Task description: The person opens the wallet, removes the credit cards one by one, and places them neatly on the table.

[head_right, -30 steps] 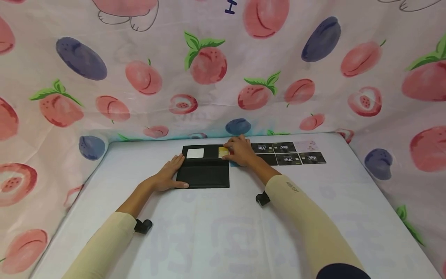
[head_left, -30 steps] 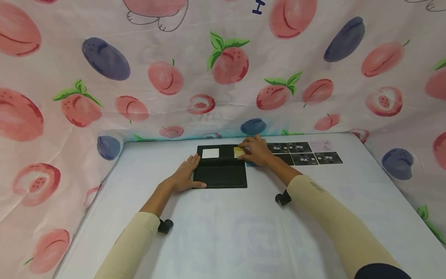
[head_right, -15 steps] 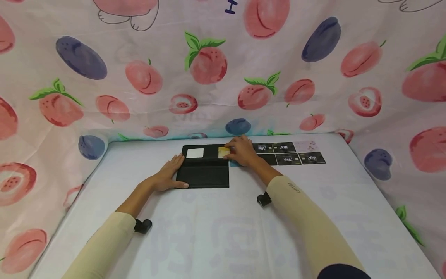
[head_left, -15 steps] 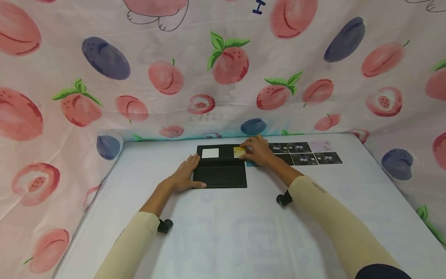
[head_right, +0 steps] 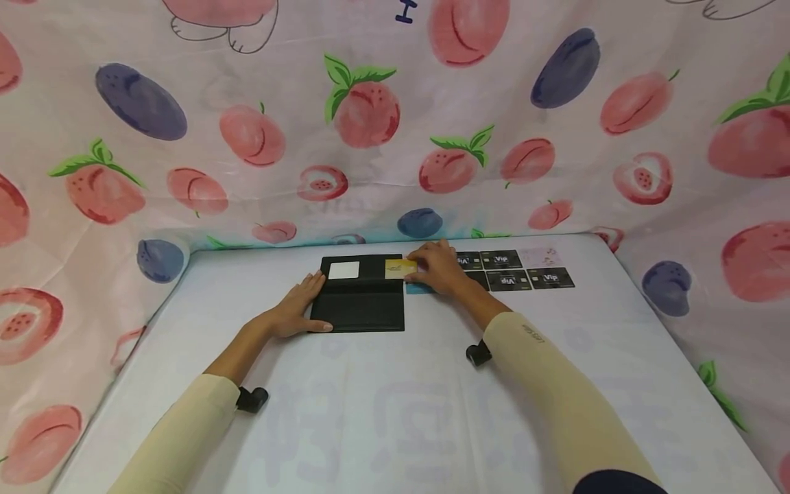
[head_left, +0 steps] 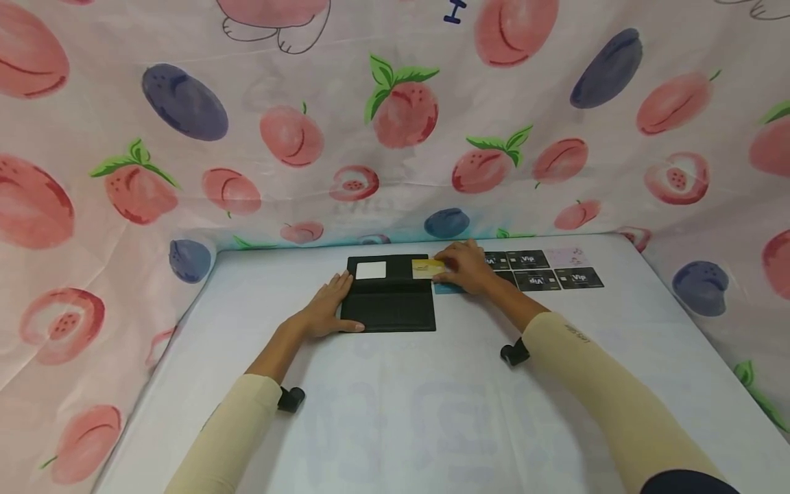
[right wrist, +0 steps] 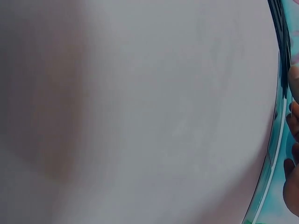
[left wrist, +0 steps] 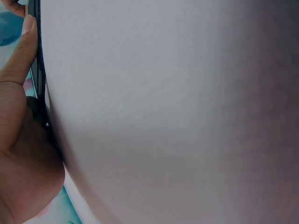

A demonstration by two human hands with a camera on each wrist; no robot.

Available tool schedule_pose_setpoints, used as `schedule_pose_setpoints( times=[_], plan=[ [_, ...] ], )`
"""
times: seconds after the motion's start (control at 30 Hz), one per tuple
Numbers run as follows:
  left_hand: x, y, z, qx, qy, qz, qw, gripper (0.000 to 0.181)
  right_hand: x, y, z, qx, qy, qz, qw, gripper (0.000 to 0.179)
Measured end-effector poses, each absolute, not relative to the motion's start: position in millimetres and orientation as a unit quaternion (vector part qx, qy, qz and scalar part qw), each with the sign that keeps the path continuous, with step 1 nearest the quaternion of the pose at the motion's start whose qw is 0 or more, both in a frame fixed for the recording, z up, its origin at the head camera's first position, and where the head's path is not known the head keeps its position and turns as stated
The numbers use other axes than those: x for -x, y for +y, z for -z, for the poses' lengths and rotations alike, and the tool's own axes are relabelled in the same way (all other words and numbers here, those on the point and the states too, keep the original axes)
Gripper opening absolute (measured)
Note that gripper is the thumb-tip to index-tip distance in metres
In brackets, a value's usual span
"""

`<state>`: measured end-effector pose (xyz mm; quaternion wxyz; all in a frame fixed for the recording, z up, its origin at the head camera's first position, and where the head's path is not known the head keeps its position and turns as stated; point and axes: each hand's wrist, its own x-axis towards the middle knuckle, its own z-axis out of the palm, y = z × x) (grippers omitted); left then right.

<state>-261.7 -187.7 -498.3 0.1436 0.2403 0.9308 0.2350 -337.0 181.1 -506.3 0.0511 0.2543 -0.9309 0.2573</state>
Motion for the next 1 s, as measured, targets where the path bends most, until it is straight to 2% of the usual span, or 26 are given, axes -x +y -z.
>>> schedule_pose_setpoints(
  times=[1.0],
  plan=[
    [263,-187,499,-0.240,0.932,-0.231,0.142,0.116,321,214,511,-0.253,-0.929,-0.264,0.061,0.056]
  ],
)
